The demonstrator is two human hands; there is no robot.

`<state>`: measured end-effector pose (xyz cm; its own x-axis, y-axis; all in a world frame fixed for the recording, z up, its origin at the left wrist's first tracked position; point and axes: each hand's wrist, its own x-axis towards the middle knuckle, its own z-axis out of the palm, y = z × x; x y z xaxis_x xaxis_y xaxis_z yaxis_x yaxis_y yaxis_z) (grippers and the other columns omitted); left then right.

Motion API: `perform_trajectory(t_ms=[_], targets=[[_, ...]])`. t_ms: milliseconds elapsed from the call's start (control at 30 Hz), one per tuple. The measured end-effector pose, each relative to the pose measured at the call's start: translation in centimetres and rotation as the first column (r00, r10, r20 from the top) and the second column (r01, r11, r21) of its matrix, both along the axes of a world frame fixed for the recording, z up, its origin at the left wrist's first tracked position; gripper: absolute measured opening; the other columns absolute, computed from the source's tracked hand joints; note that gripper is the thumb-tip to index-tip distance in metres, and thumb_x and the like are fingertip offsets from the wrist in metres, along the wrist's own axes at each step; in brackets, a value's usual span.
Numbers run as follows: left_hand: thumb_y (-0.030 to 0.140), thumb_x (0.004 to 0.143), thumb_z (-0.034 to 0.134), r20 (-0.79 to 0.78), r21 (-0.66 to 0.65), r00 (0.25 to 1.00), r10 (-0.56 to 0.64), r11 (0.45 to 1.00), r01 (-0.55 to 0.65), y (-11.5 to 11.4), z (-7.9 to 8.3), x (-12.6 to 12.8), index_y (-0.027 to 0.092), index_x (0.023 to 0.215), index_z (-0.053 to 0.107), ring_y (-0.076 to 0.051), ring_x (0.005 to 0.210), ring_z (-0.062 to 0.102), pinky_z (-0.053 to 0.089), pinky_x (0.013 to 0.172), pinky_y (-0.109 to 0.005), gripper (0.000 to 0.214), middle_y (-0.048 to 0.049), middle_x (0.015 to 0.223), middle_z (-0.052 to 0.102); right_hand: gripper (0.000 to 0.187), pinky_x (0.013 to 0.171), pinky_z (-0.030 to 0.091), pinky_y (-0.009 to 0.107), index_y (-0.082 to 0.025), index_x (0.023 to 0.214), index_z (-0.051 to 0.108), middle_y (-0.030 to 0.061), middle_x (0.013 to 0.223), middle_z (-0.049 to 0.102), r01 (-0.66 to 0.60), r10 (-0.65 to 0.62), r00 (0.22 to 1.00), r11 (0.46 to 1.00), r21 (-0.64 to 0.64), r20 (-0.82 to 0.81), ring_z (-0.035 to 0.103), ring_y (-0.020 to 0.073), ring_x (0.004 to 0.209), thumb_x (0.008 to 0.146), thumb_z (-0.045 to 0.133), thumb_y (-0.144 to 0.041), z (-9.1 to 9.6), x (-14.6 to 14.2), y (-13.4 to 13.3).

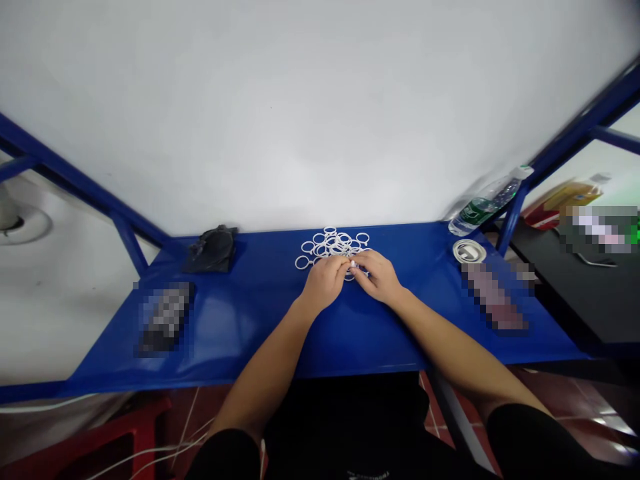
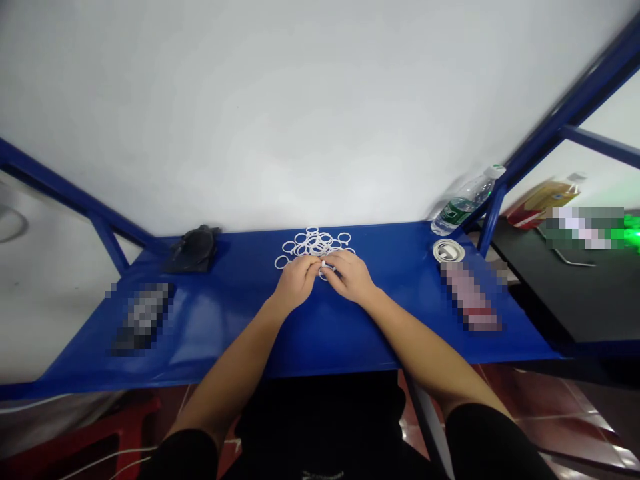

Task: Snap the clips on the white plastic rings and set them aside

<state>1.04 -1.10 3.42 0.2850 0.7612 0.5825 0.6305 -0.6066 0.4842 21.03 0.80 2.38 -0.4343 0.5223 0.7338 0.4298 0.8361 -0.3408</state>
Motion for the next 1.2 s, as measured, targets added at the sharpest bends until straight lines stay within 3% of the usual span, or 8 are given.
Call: perform_trajectory(t_ms=[167,267,467,667,967,1200], targets=[[0.028,0.11,0.044,-0.044,-0.073,0.999,-0.016,0.997,0.013,-0.4,-2.5,-0.1,0.02,0.101,0.066,-0.017,0.076,0.07,0.05,0.071,-0.029,0.025,-0.0037,0.085,0.074,0.019,0.076,0.054,0.035,-0.021,0.107,0.066,0.0077,0.095,0.076,-0.019,0.036,0.994,0.987,-0.162,0.106,0.07,0.0213,0.084,0.105,0.052,-0.034,-0.1,0.3,0.2],[0.03,0.11,0.044,-0.098,-0.049,0.995,-0.032,0.998,0.027,-0.3,-2.7,-0.3,0.02,0.098,0.066,-0.018,0.074,0.07,0.049,0.069,-0.029,0.027,-0.0042,0.086,0.075,0.021,0.07,0.049,0.032,-0.021,0.103,0.063,0.0064,0.088,0.073,-0.035,0.075,0.984,0.971,-0.236,0.163,0.066,0.0204,0.077,0.103,0.047,-0.035,-0.2,0.5,0.4],[0.03,0.11,0.042,-0.114,-0.081,0.991,-0.076,0.994,0.067,-0.2,-3.1,0.1,0.019,0.097,0.065,-0.017,0.071,0.069,0.049,0.068,-0.029,0.028,-0.0031,0.08,0.072,0.028,0.073,0.048,0.033,-0.019,0.104,0.063,0.0087,0.092,0.074,-0.071,0.14,0.951,0.966,-0.247,0.274,0.066,0.0225,0.079,0.102,0.041,-0.035,-0.1,1.0,0.7],[0.03,0.109,0.043,-0.103,-0.121,0.991,-0.081,0.99,0.069,-0.1,-3.3,0.1,0.02,0.099,0.065,-0.017,0.072,0.069,0.05,0.07,-0.029,0.027,-0.0019,0.078,0.072,0.026,0.074,0.048,0.032,-0.017,0.105,0.066,0.0088,0.091,0.074,-0.066,0.159,0.935,0.956,-0.286,0.317,0.065,0.0224,0.079,0.093,0.044,-0.024,0.1,1.0,0.8],[0.031,0.109,0.047,-0.128,-0.055,0.99,-0.059,0.997,0.053,0.0,-4.1,0.5,0.02,0.097,0.069,-0.018,0.075,0.072,0.053,0.069,-0.029,0.028,-0.0051,0.086,0.075,0.023,0.069,0.047,0.03,-0.02,0.094,0.066,0.0052,0.081,0.072,-0.051,0.135,0.957,0.95,-0.308,0.257,0.064,0.0207,0.071,0.086,0.044,-0.018,-0.4,0.8,0.9],[0.031,0.109,0.046,-0.108,0.063,0.993,-0.047,0.997,0.054,-0.2,-4.3,0.6,0.021,0.099,0.071,-0.017,0.078,0.072,0.055,0.073,-0.028,0.029,-0.0043,0.089,0.076,0.023,0.074,0.052,0.032,-0.021,0.094,0.067,0.0052,0.086,0.074,-0.106,0.162,0.977,0.936,-0.336,0.141,0.067,0.0211,0.077,0.088,0.044,-0.018,-0.5,0.7,0.9]])
